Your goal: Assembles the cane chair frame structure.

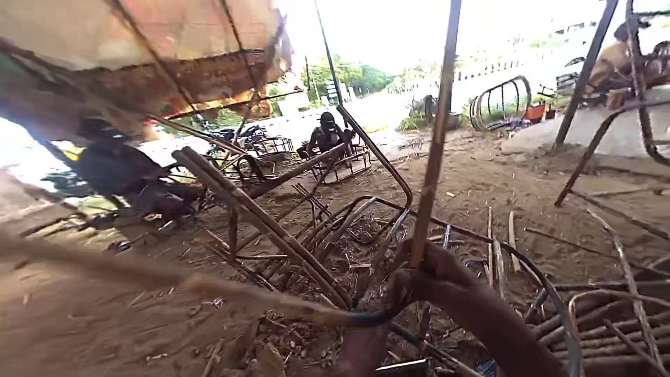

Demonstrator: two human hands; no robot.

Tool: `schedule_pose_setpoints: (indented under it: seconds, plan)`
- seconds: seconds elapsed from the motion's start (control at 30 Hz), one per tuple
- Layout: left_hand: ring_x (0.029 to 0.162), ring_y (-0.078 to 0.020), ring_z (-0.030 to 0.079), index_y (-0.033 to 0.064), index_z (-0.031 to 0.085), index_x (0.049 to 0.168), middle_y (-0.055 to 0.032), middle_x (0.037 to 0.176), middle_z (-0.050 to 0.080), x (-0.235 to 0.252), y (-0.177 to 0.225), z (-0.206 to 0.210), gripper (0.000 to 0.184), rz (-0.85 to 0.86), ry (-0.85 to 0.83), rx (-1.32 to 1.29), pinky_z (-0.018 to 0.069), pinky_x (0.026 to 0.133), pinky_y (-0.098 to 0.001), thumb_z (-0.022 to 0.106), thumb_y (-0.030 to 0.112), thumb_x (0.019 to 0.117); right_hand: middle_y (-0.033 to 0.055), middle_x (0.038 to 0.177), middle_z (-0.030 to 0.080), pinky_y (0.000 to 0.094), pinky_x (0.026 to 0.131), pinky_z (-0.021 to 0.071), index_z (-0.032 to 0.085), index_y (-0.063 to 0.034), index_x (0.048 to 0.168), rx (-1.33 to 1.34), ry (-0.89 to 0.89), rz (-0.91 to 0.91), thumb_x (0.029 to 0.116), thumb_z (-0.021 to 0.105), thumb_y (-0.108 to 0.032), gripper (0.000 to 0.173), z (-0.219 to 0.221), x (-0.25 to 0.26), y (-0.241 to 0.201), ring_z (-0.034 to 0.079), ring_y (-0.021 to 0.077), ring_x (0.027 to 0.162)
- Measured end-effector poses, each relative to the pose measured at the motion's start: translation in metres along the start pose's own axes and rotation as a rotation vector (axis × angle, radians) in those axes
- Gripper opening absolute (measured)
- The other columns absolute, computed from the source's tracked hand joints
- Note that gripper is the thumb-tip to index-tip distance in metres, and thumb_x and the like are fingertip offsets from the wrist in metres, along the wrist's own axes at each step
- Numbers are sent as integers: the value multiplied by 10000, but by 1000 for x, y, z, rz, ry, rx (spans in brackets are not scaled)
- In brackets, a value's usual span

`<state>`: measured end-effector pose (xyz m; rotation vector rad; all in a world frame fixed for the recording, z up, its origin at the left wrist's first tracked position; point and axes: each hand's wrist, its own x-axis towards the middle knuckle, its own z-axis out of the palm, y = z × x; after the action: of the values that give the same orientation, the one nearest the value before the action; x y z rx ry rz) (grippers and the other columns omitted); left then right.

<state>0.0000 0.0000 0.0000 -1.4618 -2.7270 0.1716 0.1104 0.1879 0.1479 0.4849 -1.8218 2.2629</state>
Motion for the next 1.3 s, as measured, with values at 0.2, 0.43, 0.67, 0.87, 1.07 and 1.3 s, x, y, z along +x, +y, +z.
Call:
schedule_pose_setpoints:
  seconds: [0.2,0.43,0.67,0.87,1.07,1.3]
  plan:
    - [1421,-430,425,103,581,1427,-168,1483,551,25,-59,1,437,-7,-264,113,292,1191,-592,579,111,990,177,994,698,471,802,640,528,-56,1242,35,216,132,1041,562,-168,233,-35,2,-17,733,291,867]
    - [1393,-434,449,106,697,1261,-147,1392,618,-78,-75,-8,355,-51,-376,92,322,1135,-660,609,19,928,181,993,690,541,829,624,524,-83,1231,244,119,98,996,643,-177,280,-81,37,72,727,321,860]
    - [1388,-443,428,66,669,1262,-145,1397,603,-79,-61,-20,443,-142,-450,77,293,1144,-656,718,166,833,100,1004,685,355,695,578,559,-80,1264,-24,138,49,1055,556,-166,227,-77,78,135,657,176,790]
    - [1257,-390,586,118,506,1476,-158,1285,674,-52,-56,-45,612,-467,-405,-276,370,1121,-622,554,496,995,69,907,681,325,630,564,597,-85,1204,-260,85,138,1053,574,-241,219,-96,102,156,645,148,713]
    - [995,-350,702,65,523,1451,-168,1116,712,-2,-55,-52,660,-809,176,-605,554,901,-591,606,536,995,132,954,667,429,759,601,547,-7,1222,-465,97,175,1039,598,-184,260,-120,128,185,687,223,821]
    - [1051,-255,701,102,512,1411,-119,1253,675,62,-74,-23,393,-581,726,-1877,598,916,-428,611,181,1039,124,1005,701,434,799,598,519,-20,1306,-518,68,216,1032,606,-219,350,-136,128,187,700,221,860]
